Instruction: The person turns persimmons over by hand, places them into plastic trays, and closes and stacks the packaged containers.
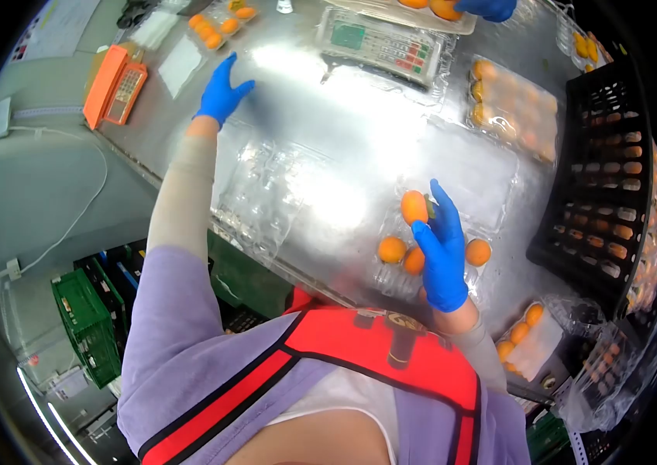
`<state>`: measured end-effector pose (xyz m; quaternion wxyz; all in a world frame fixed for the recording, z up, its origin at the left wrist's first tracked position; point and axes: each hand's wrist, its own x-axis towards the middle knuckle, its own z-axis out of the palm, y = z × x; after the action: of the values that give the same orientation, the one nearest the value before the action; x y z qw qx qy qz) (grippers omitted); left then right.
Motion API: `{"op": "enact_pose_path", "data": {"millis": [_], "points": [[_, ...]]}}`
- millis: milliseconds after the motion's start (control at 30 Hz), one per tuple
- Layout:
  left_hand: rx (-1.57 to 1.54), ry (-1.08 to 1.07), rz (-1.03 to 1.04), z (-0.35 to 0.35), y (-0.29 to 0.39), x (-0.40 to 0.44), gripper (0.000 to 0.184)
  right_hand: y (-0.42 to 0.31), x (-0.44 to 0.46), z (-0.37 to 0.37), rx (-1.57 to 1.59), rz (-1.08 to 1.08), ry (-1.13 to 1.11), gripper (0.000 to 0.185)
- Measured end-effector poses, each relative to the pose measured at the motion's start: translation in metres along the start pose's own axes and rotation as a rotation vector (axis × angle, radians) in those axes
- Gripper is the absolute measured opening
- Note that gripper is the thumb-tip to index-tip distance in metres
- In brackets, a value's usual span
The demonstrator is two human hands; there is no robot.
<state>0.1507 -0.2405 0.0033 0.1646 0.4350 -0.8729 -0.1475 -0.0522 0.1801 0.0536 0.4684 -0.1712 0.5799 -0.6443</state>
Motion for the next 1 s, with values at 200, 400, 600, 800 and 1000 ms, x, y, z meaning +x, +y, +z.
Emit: {"op": "enact_pose_path", "data": {"millis": [200,400,600,800,1000], "points": [[0.063,0.017,-0.109,0.028,-0.036,0.066,0.077,0.014,0.019,-0.019,0.012,-0.016,0.078,0.056],[0.165,-0.055,-0.191,0.038,-0.073,0.118,0.063,0.02,0.033,-0.026,-0.01,-0.034,0.131,0.057],[0.107,-0.199,-0.137,0.044,-0.111,0.148,0.033,0.021,0.038,-0.023,0.052,-0.032,0.096,0.059],[-0.019,-0.218,-0.143,0.035,-0.071,0.102,0.022,0.015,0.033,-0.019,0.145,0.001,0.068,0.059],[-0.148,-0.129,-0.032,0.038,-0.038,0.02,0.025,0.002,0.02,-0.01,0.074,-0.01,0.048,0.061]]}}
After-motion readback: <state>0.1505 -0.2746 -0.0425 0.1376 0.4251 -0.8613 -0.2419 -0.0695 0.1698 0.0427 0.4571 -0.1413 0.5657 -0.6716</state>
